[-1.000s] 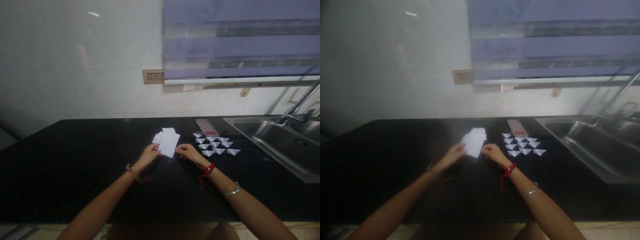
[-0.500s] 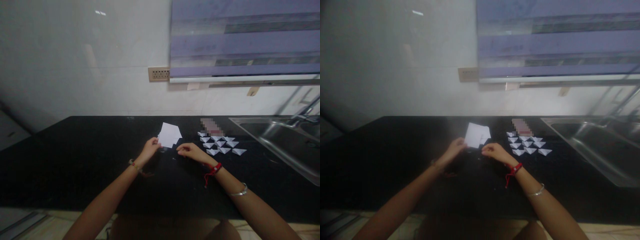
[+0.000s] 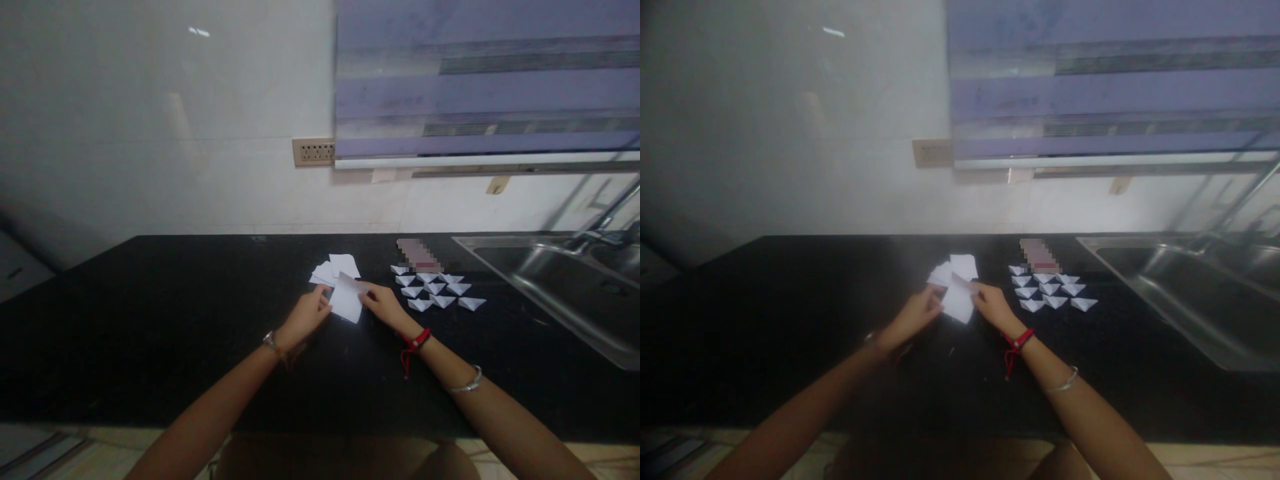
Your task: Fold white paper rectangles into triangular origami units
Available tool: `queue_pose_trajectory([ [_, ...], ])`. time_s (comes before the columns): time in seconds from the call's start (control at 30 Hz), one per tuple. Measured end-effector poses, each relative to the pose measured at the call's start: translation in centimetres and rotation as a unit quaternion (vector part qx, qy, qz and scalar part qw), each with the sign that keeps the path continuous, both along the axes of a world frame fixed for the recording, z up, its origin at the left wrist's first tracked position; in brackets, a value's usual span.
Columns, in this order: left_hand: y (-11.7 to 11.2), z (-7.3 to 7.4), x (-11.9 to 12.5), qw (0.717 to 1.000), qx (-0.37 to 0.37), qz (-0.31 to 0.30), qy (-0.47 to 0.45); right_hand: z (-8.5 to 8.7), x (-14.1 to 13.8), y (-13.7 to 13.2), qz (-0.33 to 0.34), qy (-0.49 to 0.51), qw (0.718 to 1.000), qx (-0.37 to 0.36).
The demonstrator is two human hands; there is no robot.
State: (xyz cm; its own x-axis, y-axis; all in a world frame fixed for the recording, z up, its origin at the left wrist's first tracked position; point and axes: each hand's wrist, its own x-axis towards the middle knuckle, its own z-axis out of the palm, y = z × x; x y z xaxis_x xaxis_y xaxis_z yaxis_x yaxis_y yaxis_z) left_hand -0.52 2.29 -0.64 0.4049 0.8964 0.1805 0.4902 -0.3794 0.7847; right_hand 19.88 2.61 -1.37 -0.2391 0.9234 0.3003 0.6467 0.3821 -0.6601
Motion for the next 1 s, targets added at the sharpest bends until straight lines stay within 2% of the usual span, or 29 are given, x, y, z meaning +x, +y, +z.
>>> queue_pose_trajectory([
  [0.13,0.1,-0.2,-0.3,0.992,0.092,-0.011,0.088,0.5,0.0,-0.4,0.070,-0.135,0.986,0.061],
  [0.23,0.7,-0.7,-0.6,0.986,0.119,0.007,0.121,0.7,0.1,-0.6,0.093,-0.208,0.971,0.075],
  [0.33,1.0,-0.8,-0.8,0.985,0.118,0.016,0.125,0.9,0.1,-0.8,0.134,-0.218,0.963,0.084],
  [0.5,0.8,-0.8,-0.9,0.986,0.125,-0.005,0.113,1.4,0.1,-1.2,0.214,-0.174,0.957,0.093],
  [0.73,1.4,-1.3,-1.2,0.982,0.145,-0.052,0.113,1.4,0.1,-1.3,0.189,-0.265,0.939,0.113],
  [1.0,2.2,-0.9,-1.7,0.969,0.141,-0.151,0.135,0.7,-0.8,-1.6,0.165,-0.329,0.917,0.152],
])
